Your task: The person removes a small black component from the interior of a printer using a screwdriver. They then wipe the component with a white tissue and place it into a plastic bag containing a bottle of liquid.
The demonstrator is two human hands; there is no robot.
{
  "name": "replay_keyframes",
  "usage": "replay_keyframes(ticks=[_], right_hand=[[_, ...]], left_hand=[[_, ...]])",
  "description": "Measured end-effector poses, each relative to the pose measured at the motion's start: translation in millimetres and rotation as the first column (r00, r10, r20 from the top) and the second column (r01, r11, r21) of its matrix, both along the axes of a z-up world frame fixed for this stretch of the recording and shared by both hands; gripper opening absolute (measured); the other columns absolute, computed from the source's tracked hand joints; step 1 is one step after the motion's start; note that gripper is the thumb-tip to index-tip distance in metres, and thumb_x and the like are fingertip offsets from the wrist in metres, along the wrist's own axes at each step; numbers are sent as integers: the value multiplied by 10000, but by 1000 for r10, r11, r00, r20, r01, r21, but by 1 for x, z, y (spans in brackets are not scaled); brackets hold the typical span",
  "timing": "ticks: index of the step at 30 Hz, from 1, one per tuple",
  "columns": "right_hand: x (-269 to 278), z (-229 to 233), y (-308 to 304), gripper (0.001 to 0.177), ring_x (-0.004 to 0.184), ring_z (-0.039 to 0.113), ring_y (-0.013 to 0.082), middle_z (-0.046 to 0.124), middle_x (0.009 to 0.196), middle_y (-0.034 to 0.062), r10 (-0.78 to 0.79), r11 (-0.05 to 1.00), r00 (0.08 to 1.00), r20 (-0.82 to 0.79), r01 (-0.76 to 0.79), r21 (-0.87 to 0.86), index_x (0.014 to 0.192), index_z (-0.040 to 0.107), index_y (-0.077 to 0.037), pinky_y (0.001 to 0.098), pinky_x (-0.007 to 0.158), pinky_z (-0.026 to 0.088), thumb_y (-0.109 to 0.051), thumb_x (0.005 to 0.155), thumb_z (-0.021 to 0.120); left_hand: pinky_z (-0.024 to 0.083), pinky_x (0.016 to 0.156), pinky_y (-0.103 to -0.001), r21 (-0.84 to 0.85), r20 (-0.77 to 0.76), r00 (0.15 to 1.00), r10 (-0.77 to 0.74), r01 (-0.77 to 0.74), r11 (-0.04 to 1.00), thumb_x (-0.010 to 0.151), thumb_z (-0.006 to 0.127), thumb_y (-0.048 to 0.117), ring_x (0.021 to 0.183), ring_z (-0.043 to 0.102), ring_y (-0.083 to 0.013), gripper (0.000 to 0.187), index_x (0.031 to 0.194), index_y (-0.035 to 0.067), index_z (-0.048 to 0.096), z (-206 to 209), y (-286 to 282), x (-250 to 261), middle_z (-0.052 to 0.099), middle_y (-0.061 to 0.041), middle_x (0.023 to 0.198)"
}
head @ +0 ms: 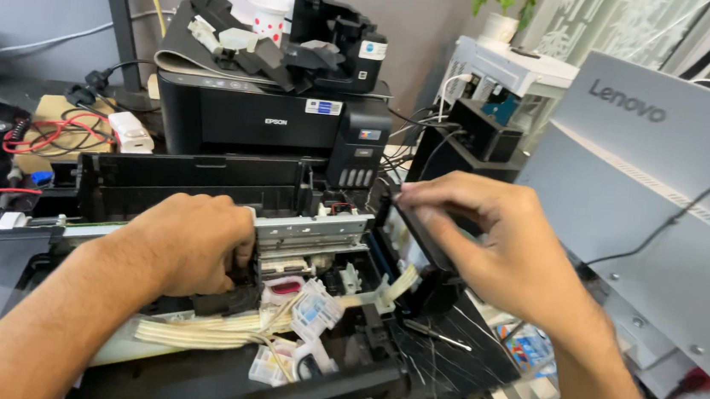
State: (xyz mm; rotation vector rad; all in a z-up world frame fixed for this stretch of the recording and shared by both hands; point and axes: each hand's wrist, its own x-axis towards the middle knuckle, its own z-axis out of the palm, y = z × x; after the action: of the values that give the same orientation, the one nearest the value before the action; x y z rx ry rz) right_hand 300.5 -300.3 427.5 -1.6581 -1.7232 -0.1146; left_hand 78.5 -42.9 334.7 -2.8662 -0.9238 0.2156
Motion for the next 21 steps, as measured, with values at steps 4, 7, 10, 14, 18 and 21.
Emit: replay_keyframes(ticks=[4,7,10,14,18,21], right_hand=[[12,-3,-20,263,1085,883,108,953,1165,35,-84,996,981,-177,75,-56,1216,912,-81,256,998,716,-164,1053,724],[9,-10,-28,260,1001,888,84,972,1138,12,-28,996,991,-134,17,-83,1247,912,-125,237,898,719,-169,1040,761],[-10,-26,-26,287,1118,887,114,955,1210,31,97,991,984,-149,-109,-76,1287,871,-79,266,1036,706,-191,1055,745],[-43,-52,-13,387,1267,847,168,889,1365,71,181,977,961,-208,-200,-71,1444,743,-71,330,1125,652,-211,1087,684],[-80,-65,-2,496,1502,740,229,746,1614,143,288,948,894,-344,-318,-33,1553,624,-35,368,1255,594,-291,1128,610],[-112,-66,5,495,1567,678,263,694,1647,186,358,926,869,-343,-376,13,1589,568,7,391,1334,523,-222,1151,564]], left_hand=[[621,1013,-425,-18,-1,999,49,-49,999,773,889,452,1148,785,-228,243,1010,473,843,8,-11,-1,785,86,1213],[640,1011,-431,-44,-13,982,188,-189,981,822,998,466,1145,814,-262,280,1073,438,878,16,-26,3,780,40,1292],[656,1002,-593,75,195,965,176,-194,978,972,766,327,1191,804,-435,263,1218,236,792,26,-57,-1,798,-117,1284],[615,1053,-625,-178,440,844,308,-254,951,1066,671,418,1176,780,-455,268,1260,311,823,55,-129,-15,812,-141,1221],[596,962,-655,-377,587,694,416,-220,900,1080,687,426,1094,771,-505,268,1314,309,746,47,-169,-35,861,-111,1078],[592,1001,-540,-450,719,564,406,-67,891,1041,638,307,1213,781,-352,410,1429,269,766,26,-172,-54,930,78,1229]])
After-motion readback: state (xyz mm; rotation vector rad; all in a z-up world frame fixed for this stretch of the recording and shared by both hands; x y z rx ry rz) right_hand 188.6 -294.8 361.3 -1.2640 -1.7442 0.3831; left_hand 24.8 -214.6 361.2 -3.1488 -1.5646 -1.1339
